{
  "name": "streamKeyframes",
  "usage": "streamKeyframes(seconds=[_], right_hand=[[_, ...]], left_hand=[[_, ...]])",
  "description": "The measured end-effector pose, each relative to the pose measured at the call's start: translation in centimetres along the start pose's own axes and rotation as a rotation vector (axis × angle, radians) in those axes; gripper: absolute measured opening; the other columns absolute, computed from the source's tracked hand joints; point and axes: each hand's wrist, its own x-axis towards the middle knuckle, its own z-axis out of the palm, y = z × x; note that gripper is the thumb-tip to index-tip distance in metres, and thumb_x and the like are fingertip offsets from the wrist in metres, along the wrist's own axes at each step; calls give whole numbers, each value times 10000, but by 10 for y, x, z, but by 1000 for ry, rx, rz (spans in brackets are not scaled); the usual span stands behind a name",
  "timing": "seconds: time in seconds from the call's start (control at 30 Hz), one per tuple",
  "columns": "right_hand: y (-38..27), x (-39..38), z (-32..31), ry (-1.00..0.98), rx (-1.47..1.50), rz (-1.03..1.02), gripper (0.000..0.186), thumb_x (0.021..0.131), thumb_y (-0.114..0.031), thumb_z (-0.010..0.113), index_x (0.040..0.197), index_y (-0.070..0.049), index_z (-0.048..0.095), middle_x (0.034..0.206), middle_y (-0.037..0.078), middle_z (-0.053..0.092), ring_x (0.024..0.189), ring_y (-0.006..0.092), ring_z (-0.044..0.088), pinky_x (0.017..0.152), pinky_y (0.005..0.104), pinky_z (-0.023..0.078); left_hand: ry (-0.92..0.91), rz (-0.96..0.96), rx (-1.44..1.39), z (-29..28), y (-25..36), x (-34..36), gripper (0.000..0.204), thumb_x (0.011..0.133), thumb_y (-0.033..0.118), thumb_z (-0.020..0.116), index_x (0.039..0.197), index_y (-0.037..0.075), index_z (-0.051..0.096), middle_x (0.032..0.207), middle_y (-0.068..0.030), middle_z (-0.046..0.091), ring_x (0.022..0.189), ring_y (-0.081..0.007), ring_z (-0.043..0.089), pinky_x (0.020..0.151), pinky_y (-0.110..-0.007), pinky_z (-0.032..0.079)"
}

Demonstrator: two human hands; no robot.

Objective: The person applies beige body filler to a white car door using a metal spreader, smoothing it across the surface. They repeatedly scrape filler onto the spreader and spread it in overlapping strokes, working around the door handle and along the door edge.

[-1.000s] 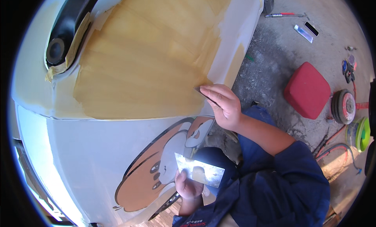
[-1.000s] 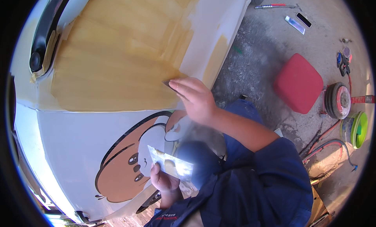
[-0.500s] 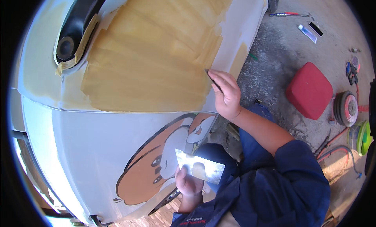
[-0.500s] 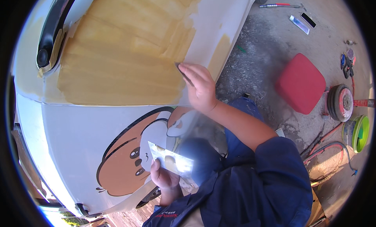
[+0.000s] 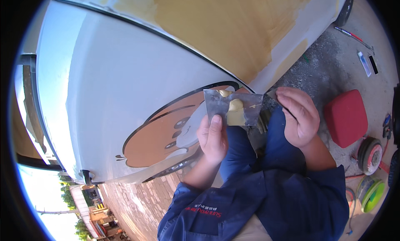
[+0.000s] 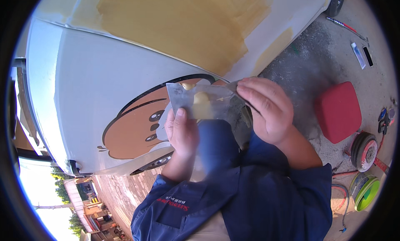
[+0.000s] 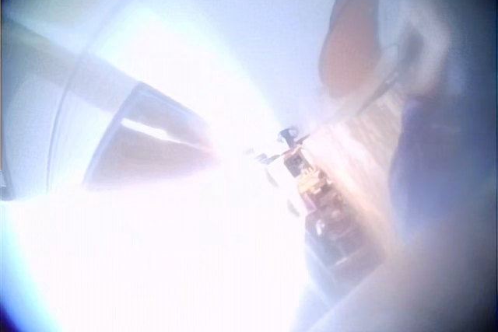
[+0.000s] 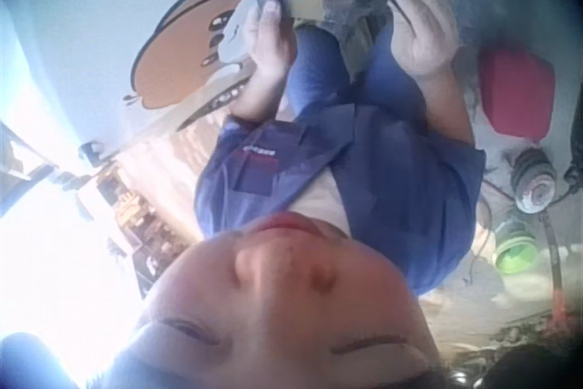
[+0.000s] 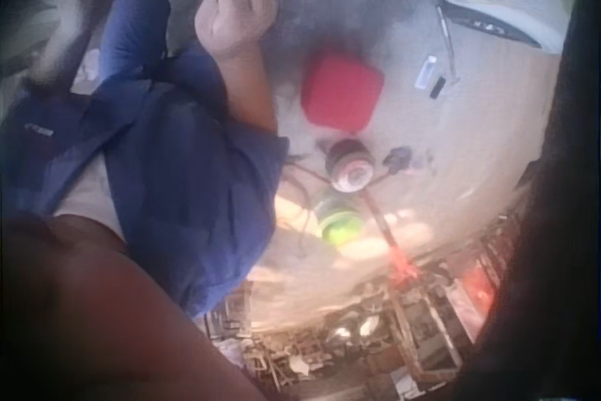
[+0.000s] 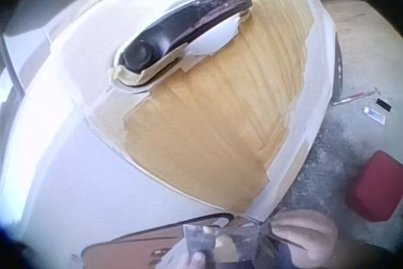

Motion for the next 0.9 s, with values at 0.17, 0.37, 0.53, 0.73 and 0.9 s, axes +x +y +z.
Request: streamKeyframes(seconds=[0.17, 0.37, 0.53, 0.73, 0.9], right_hand=[[-25, 9, 14, -168, -11, -234, 311, 798, -37, 758, 1100, 35, 733, 1101, 153, 710, 985, 317, 709, 859, 407, 610], [-27, 4, 27, -216, -22, -226, 334, 786, -43, 724, 1107, 44, 730, 1112, 152, 705, 1018, 315, 697, 837, 379, 603], [-24, 2, 34, -221, -8, -214, 332, 782, -38, 718, 1104, 44, 729, 1113, 146, 705, 1016, 309, 696, 827, 371, 601], [-27, 1, 38, -243, 57, -143, 291, 809, 33, 750, 1099, 43, 730, 1107, 158, 711, 980, 339, 716, 834, 408, 608], [-25, -2, 41, -272, 100, -118, 288, 797, 26, 749, 1084, 36, 740, 1093, 157, 718, 979, 333, 715, 833, 401, 607]], left_hand=[[52, 109, 248, 9, 0, -8, 296, 1083, 146, 495, 1256, -66, 609, 1148, -90, 669, 1002, -114, 570, 898, -247, 439], [52, 221, 522, 7, 0, -12, 352, 1091, 189, 465, 1301, -63, 592, 1161, -105, 683, 984, -113, 604, 857, -249, 470], [67, 245, 591, 8, -1, -13, 351, 1089, 183, 457, 1306, -59, 592, 1144, -86, 683, 941, -95, 591, 831, -233, 464], [62, 282, 593, 11, 1, -12, 358, 1089, 185, 460, 1313, -60, 592, 1147, -79, 682, 933, -92, 583, 833, -233, 460], [56, 293, 628, 14, 4, -12, 341, 1090, 159, 459, 1299, -70, 603, 1135, -82, 687, 939, -101, 590, 841, -241, 467]])
